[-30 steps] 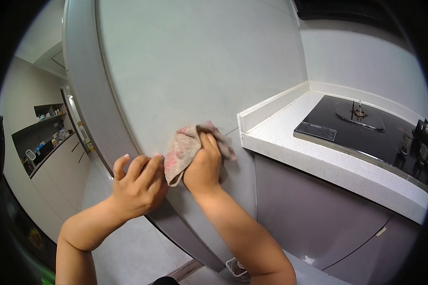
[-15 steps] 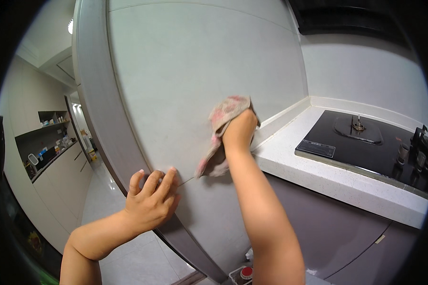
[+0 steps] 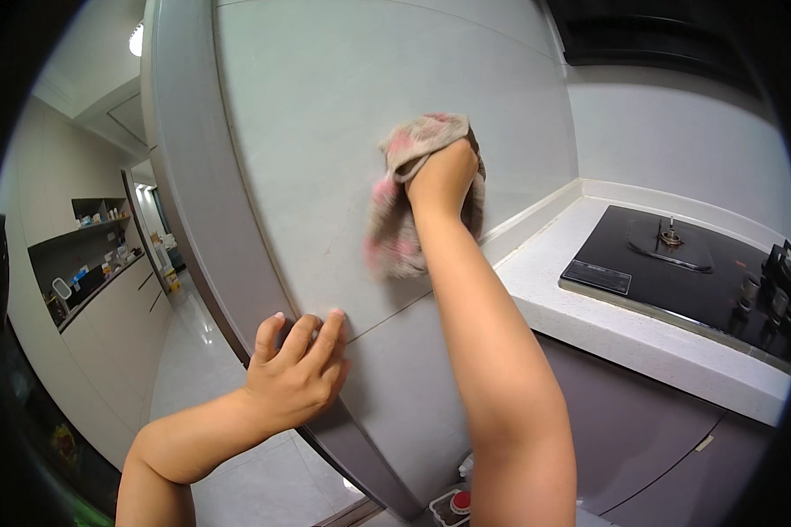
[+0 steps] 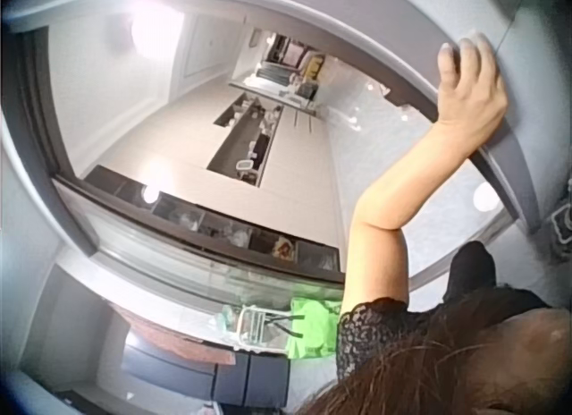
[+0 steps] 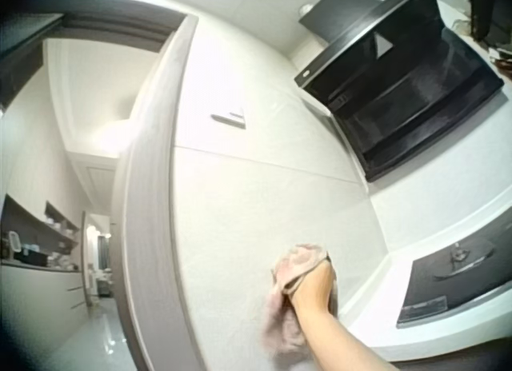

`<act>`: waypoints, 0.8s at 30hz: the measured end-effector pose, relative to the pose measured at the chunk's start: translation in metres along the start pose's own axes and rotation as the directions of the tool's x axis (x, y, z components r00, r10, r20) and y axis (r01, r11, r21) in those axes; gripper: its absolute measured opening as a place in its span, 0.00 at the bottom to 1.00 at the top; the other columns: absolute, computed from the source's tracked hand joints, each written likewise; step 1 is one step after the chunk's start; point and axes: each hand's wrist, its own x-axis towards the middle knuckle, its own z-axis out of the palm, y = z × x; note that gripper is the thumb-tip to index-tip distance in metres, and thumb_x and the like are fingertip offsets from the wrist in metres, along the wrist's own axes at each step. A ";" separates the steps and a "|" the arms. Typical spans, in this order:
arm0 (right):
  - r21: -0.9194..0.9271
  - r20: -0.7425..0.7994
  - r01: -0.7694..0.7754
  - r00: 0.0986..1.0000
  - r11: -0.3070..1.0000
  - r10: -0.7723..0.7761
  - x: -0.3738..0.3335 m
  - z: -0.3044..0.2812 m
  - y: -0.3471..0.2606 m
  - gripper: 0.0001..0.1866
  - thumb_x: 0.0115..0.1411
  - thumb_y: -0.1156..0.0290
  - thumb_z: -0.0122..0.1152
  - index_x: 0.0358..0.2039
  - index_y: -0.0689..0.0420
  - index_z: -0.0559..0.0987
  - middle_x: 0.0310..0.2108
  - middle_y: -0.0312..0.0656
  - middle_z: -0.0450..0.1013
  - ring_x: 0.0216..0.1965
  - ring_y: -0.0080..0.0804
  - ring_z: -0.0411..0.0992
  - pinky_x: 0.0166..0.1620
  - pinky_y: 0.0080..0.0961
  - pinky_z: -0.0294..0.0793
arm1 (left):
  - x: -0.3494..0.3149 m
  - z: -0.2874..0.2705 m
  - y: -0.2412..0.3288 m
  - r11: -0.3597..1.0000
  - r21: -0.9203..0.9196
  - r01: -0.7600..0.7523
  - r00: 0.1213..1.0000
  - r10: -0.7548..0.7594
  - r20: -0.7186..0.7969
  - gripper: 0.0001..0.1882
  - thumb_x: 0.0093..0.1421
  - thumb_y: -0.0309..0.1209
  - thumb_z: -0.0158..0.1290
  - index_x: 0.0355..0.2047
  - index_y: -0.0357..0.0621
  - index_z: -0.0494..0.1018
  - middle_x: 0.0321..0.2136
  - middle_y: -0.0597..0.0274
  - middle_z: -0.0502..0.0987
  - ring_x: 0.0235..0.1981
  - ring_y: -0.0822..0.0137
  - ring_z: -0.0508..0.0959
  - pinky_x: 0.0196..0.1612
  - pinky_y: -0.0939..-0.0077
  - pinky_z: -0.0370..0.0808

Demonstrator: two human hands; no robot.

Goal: The person wipes a vertical wall surface with a cloth, moving from upper sections down to the baseboard and corner. They repeatedly rub the wall and the junction with the floor, occasionally folding the cloth to use a clean side.

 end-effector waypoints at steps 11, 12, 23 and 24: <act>-0.058 0.130 0.644 0.763 0.763 -0.633 -0.171 -0.027 0.082 0.14 0.48 0.77 0.64 0.38 0.57 0.86 0.43 0.48 0.79 0.47 0.46 0.76 0.51 0.36 0.75 | -0.003 -0.003 -0.003 0.999 -0.049 0.012 1.000 -0.013 -0.024 0.11 0.44 0.35 0.61 0.27 0.43 0.78 0.46 0.59 0.77 0.42 0.63 0.75 0.52 0.51 0.62; -0.045 0.128 0.634 0.770 0.772 -0.625 -0.160 -0.024 0.071 0.14 0.47 0.76 0.64 0.37 0.57 0.85 0.42 0.49 0.79 0.46 0.48 0.76 0.49 0.37 0.75 | -0.002 -0.002 -0.002 0.999 -0.053 0.010 1.000 -0.011 -0.020 0.11 0.44 0.35 0.61 0.26 0.44 0.78 0.45 0.59 0.77 0.42 0.63 0.75 0.52 0.51 0.62; -0.071 0.127 0.597 0.800 0.799 -0.586 -0.114 0.003 0.010 0.13 0.47 0.77 0.65 0.36 0.61 0.84 0.34 0.48 0.78 0.39 0.49 0.77 0.41 0.35 0.76 | -0.010 0.000 -0.002 0.997 -0.082 0.014 0.998 -0.019 -0.056 0.08 0.46 0.32 0.53 0.21 0.42 0.78 0.42 0.54 0.77 0.44 0.59 0.74 0.56 0.49 0.61; -0.142 0.144 0.544 0.838 0.827 -0.527 -0.104 0.003 0.006 0.15 0.47 0.77 0.65 0.38 0.61 0.84 0.35 0.47 0.79 0.40 0.47 0.78 0.43 0.32 0.77 | -0.008 0.000 -0.002 0.997 -0.081 0.012 0.998 -0.017 -0.062 0.08 0.46 0.32 0.53 0.21 0.42 0.78 0.42 0.53 0.77 0.44 0.59 0.74 0.56 0.49 0.61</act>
